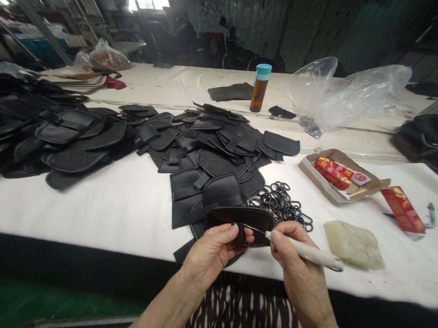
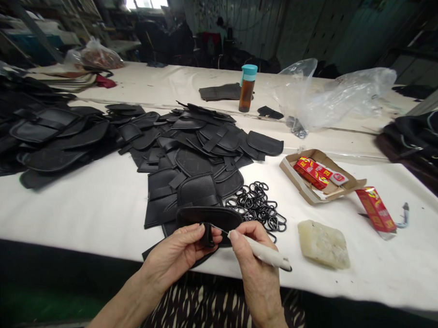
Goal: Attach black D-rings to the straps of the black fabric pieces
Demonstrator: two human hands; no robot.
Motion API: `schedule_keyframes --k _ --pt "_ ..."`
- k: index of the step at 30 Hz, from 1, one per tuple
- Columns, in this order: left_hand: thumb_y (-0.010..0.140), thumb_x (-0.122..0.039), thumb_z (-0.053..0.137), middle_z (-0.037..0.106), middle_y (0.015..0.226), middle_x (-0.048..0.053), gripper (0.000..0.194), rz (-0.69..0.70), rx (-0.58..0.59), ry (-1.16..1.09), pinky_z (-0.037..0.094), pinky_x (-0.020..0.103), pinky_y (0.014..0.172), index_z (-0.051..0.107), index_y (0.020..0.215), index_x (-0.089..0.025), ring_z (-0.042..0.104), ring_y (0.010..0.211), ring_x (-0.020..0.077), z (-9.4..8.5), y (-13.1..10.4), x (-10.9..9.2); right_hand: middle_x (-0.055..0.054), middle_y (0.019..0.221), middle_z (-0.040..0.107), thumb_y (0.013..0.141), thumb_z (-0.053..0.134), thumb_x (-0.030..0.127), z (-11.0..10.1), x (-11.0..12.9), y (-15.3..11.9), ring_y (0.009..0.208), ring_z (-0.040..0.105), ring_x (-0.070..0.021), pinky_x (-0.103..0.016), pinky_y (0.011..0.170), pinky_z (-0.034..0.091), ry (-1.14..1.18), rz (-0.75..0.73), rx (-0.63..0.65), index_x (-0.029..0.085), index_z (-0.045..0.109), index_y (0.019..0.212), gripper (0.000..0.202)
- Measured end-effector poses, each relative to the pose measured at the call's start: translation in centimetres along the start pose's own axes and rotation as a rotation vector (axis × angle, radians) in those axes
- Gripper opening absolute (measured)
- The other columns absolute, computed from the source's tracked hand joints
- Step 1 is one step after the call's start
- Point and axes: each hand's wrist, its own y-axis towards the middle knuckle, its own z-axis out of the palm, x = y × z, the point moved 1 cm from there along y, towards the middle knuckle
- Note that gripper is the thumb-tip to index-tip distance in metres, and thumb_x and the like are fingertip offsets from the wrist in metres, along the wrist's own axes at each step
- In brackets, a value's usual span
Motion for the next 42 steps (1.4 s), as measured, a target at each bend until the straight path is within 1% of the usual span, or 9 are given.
schedule_keyframes --k 5,10,13,17,19,23,28,33,42 --pt "0.071 -0.021 0.071 0.073 0.081 0.012 0.016 0.013 0.011 -0.023 0.050 0.027 0.078 0.073 0.077 -0.007 0.066 0.077 0.0177 -0.1 0.0 0.0 0.003 0.061 0.052 0.080 0.060 0.043 0.4 -0.6 -0.2 0.058 0.046 -0.0136 -0.024 0.053 0.035 0.023 0.077 0.063 0.021 0.056 0.076 0.022" --pt "0.070 -0.020 0.071 0.072 0.078 0.012 0.015 0.019 -0.006 -0.037 0.050 0.028 0.076 0.073 0.075 -0.006 0.065 0.074 0.0175 0.2 0.0 0.0 0.004 0.064 0.053 0.082 0.059 0.043 0.3 -0.3 -0.2 0.059 0.046 -0.0128 -0.022 0.052 0.037 -0.022 0.058 0.131 0.022 0.055 0.077 0.022" --pt "0.071 -0.021 0.069 0.071 0.073 0.011 0.015 0.041 -0.040 -0.036 0.050 0.028 0.074 0.072 0.072 -0.006 0.064 0.069 0.0163 0.6 -0.2 0.1 0.002 0.066 0.054 0.081 0.060 0.037 0.0 0.3 0.0 0.057 0.046 -0.0125 -0.023 0.050 0.038 -0.104 -0.055 0.204 0.021 0.056 0.075 0.017" --pt "0.070 -0.022 0.069 0.069 0.069 0.008 0.015 0.096 -0.097 -0.038 0.050 0.027 0.068 0.070 0.067 -0.007 0.062 0.063 0.0144 1.0 -0.3 0.4 0.001 0.072 0.054 0.082 0.057 0.022 -0.4 1.0 -0.1 0.061 0.051 -0.0134 -0.024 0.054 0.041 -0.140 -0.331 0.366 0.022 0.056 0.076 0.006" --pt "0.070 -0.023 0.069 0.068 0.069 0.008 0.016 0.119 -0.105 -0.040 0.050 0.027 0.067 0.068 0.065 -0.007 0.061 0.061 0.0140 1.0 -0.3 0.5 0.001 0.071 0.054 0.082 0.056 0.017 -0.7 1.3 -0.2 0.062 0.052 -0.0139 -0.025 0.057 0.042 -0.162 -0.419 0.392 0.022 0.054 0.076 0.008" --pt "0.068 -0.023 0.071 0.068 0.067 0.009 0.016 0.123 -0.134 -0.054 0.050 0.029 0.067 0.066 0.065 -0.008 0.061 0.061 0.0152 1.0 -0.2 0.7 0.001 0.070 0.053 0.081 0.057 0.013 -1.6 1.7 -0.6 0.061 0.051 -0.0136 -0.024 0.055 0.041 -0.184 -0.459 0.371 0.022 0.053 0.077 0.010" --pt "0.070 -0.021 0.070 0.067 0.066 0.008 0.015 0.130 -0.170 -0.069 0.051 0.030 0.068 0.062 0.064 -0.009 0.061 0.060 0.0148 0.9 -0.2 0.8 0.000 0.071 0.054 0.080 0.059 0.014 -2.7 2.1 -1.1 0.061 0.052 -0.0139 -0.022 0.051 0.040 -0.143 -0.480 0.266 0.022 0.055 0.078 0.010" --pt "0.073 -0.021 0.066 0.065 0.064 0.007 0.015 0.143 -0.178 -0.053 0.051 0.029 0.066 0.061 0.064 -0.009 0.061 0.058 0.0145 1.1 -0.1 1.0 -0.001 0.073 0.056 0.079 0.060 0.014 -3.0 2.1 -1.3 0.063 0.054 -0.0140 -0.021 0.048 0.040 -0.137 -0.489 0.220 0.023 0.056 0.079 0.010" --pt "0.074 -0.019 0.063 0.064 0.062 0.006 0.014 0.176 -0.175 -0.042 0.051 0.028 0.064 0.061 0.064 -0.009 0.060 0.056 0.0135 1.3 -0.5 0.9 -0.002 0.075 0.058 0.075 0.066 0.023 -3.0 2.4 -2.2 0.065 0.053 -0.0157 -0.024 0.051 0.040 -0.093 -0.393 0.112 0.022 0.058 0.074 0.009"
